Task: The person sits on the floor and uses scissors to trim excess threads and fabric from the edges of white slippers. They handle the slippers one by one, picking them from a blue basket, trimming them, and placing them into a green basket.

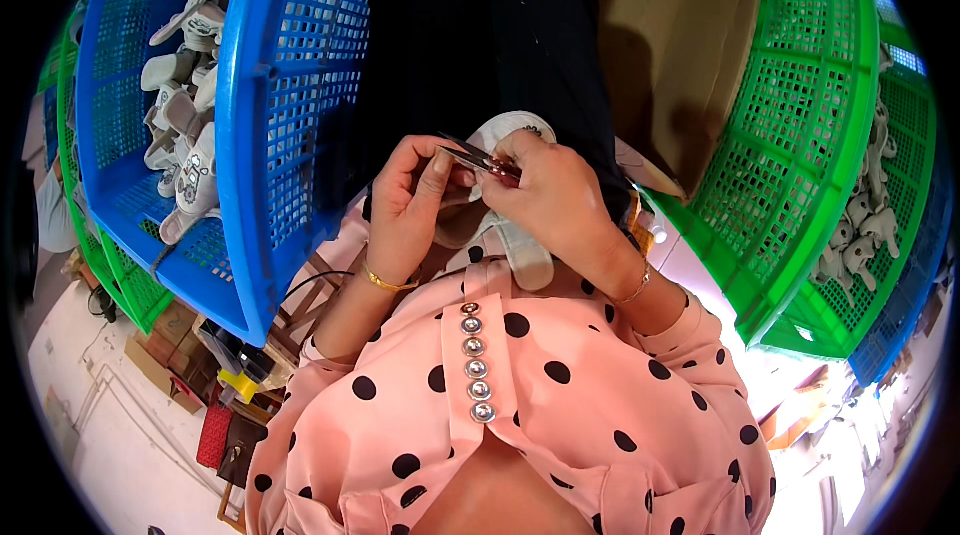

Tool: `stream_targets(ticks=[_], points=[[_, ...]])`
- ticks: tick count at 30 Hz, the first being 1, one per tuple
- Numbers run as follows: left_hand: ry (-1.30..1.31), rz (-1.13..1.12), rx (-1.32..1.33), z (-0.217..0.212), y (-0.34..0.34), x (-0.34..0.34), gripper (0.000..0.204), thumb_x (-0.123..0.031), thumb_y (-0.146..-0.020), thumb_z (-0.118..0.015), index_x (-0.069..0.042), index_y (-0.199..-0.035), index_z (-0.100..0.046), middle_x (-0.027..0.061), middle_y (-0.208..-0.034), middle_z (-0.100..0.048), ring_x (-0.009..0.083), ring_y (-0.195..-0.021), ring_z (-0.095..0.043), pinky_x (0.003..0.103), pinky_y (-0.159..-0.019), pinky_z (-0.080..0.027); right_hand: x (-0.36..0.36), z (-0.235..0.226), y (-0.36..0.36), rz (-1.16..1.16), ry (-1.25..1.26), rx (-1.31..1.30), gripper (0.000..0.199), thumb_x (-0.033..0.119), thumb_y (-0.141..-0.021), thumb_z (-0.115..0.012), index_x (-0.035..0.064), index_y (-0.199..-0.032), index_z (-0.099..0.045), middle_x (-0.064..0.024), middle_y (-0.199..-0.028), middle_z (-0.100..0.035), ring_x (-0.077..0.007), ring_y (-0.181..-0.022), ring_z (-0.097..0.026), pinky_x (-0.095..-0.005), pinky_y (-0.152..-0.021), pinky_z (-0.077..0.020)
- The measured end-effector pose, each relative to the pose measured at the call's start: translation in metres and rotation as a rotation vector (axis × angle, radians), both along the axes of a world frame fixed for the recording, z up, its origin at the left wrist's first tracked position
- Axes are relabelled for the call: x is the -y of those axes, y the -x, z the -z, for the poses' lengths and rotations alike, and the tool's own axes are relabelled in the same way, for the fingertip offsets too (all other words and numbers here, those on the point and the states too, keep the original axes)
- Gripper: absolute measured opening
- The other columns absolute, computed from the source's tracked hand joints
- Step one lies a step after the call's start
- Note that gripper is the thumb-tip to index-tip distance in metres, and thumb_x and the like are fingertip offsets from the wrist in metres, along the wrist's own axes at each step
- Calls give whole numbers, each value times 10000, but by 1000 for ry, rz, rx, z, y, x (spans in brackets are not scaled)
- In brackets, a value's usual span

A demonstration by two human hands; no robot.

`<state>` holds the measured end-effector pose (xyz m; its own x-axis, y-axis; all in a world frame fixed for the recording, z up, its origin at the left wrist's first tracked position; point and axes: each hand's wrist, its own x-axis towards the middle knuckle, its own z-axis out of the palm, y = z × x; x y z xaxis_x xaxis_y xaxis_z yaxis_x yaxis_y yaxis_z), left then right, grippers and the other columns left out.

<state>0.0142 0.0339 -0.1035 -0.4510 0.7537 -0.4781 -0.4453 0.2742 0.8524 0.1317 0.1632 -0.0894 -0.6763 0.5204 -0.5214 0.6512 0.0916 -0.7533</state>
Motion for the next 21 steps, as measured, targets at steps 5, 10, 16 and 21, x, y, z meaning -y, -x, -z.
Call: stream_targets(ticks=[5,10,16,21], points=[[-24,-146,-709,-2,26,0,573,-124,-903,-638,-28,-1409,-387,151,-1444,-425,261,-1281,-469,379,-1011,-430,2,1,-10,142,153,-45,187,112,-816,-667,-18,-902,-565,-34,-712,-524,-89,-648,-472,-239,-613,-415],[174,611,-800,-26,17,15,760,-182,-769,-723,-148,-1449,-386,178,-1438,-426,377,-1196,-513,391,-1009,-440,4,2,-15,227,295,-101,177,68,-836,-646,-15,-946,-534,22,-753,-473,-49,-685,-421,-197,-625,-370],[7,356,-748,-17,16,12,514,11,-779,-534,-79,-1284,-573,170,-1296,-564,357,-1132,-560,389,-976,-451,-13,-14,-13,66,-65,-270,175,50,-840,-656,33,-995,-577,-76,-744,-608,-100,-627,-529,-243,-595,-445],[-147,353,-533,-8,29,2,453,50,-794,-402,27,-1200,-602,163,-1241,-606,238,-1169,-572,321,-1014,-422,-48,-17,-9,-311,-476,-258,169,53,-777,-677,54,-927,-599,-118,-732,-630,-268,-620,-614,-320,-602,-498]])
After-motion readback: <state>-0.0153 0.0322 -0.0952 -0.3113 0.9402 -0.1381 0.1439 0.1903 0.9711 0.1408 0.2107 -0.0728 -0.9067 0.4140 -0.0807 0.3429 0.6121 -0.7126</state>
